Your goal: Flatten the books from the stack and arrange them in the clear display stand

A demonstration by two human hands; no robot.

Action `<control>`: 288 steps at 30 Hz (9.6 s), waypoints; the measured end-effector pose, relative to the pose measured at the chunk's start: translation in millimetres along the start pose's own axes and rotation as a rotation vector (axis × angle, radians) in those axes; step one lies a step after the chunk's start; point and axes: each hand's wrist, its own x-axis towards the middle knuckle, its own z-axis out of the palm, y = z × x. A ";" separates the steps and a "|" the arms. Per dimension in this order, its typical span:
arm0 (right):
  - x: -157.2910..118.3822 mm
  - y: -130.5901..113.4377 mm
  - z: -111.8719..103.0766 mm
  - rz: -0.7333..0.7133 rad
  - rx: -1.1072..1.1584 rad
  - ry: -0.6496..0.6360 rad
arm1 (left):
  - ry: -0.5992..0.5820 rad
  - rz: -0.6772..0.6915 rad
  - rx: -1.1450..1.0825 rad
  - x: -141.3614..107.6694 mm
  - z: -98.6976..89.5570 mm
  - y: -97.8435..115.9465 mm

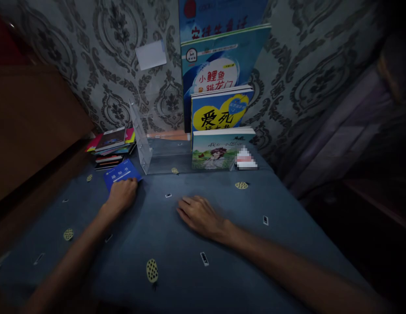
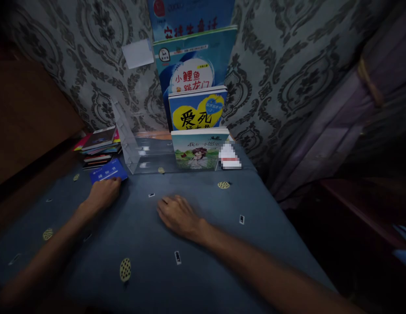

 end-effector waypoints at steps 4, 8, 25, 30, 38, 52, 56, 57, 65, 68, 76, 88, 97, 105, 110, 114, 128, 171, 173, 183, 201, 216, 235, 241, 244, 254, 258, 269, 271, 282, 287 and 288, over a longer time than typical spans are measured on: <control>0.2 -0.1 -1.7 0.000 0.007 0.002 | -0.117 0.147 -0.002 -31.5 -18.4 22.9; 0.5 0.5 -0.4 0.001 0.020 0.011 | -0.136 0.332 -0.180 -49.1 -28.5 29.1; -0.4 5.7 5.9 0.003 0.121 0.083 | 0.167 -0.002 -0.253 -0.6 61.3 -37.5; -1.7 6.3 6.0 0.001 0.120 0.083 | 0.182 0.022 -0.293 -6.3 58.9 -35.3; -6.6 5.1 2.8 0.013 0.140 0.090 | 0.205 0.071 -0.342 -18.7 57.4 -31.4; -21.2 1.2 2.2 -0.099 0.216 0.241 | 0.226 0.275 -0.437 -47.4 50.1 17.7; -29.9 -2.7 -2.8 -0.124 0.230 0.261 | 0.215 0.357 -0.465 -46.1 46.6 41.3; -32.1 -3.2 -3.8 -0.135 0.231 0.265 | 0.225 0.377 -0.473 -45.0 46.5 47.6; -43.0 2.0 -5.1 -0.192 0.212 0.267 | 0.292 0.579 -0.560 -34.4 44.0 92.2; -45.9 4.8 -6.2 -0.226 0.242 0.211 | 0.313 0.536 -0.600 -26.7 38.0 87.2; -49.3 2.8 -6.1 -0.409 0.229 0.060 | 0.120 0.209 -0.509 -4.0 11.1 47.9; -48.9 12.8 -9.0 -0.361 0.250 0.049 | 0.082 0.192 -0.836 22.5 20.8 64.0; -38.9 55.7 -9.3 -0.065 0.123 0.151 | 0.201 0.373 -0.935 60.4 9.3 145.0; -35.6 66.1 -4.1 0.088 0.053 0.191 | 0.363 0.595 -0.642 41.3 8.0 166.4; -33.7 63.7 -1.5 0.095 0.039 0.175 | 0.319 0.718 -0.624 6.8 17.9 163.1; -33.7 63.2 -2.2 0.125 0.047 0.152 | 0.260 0.679 -0.541 -3.5 22.5 155.9; -14.5 60.2 -5.4 0.152 0.013 -0.023 | 0.284 0.508 -0.348 -12.4 20.6 128.7; -38.3 100.5 -3.4 0.233 0.244 0.190 | 0.179 0.809 -0.444 16.9 18.7 129.1; -38.8 104.5 -3.2 0.230 0.271 0.189 | 0.168 0.847 -0.456 19.2 16.7 134.3; -41.0 117.8 -1.3 0.192 0.355 0.182 | 0.100 1.059 -0.450 25.9 10.7 145.8; -41.9 114.6 -2.1 0.171 0.380 0.183 | 0.055 1.276 -0.494 -22.8 5.3 150.8; -41.6 113.4 3.0 0.158 0.226 0.183 | 0.106 1.183 -0.604 -25.9 8.8 129.1; -39.4 105.7 -0.6 0.150 0.200 0.164 | 0.239 0.952 -0.654 -2.6 28.3 60.1; -38.7 101.4 1.5 0.177 0.188 0.153 | 0.255 1.018 -0.712 -31.8 26.9 60.8; -38.6 95.8 4.8 0.212 0.170 0.171 | 0.255 1.074 -0.739 -43.2 26.3 63.1; -38.1 81.3 10.5 0.266 0.121 0.177 | 0.176 1.198 -0.742 -76.8 19.6 74.4; -37.7 79.7 11.1 0.277 0.111 0.179 | 0.173 1.246 -0.693 -81.6 14.3 87.8; -34.6 68.6 0.3 0.343 0.037 0.121 | 0.117 1.345 -0.528 -79.5 -6.9 166.1; -35.0 66.9 -1.2 0.337 0.024 0.125 | 0.127 1.348 -0.519 -81.4 -5.5 166.5; -37.2 61.9 -0.1 0.308 -0.061 0.167 | 0.163 1.173 -0.533 -108.9 19.3 100.9; -49.4 27.9 4.7 0.234 -0.058 0.128 | 0.077 1.119 -0.648 -100.6 8.0 95.0; -52.5 20.3 5.5 0.202 -0.041 0.107 | 0.061 1.122 -0.694 -94.6 4.0 95.6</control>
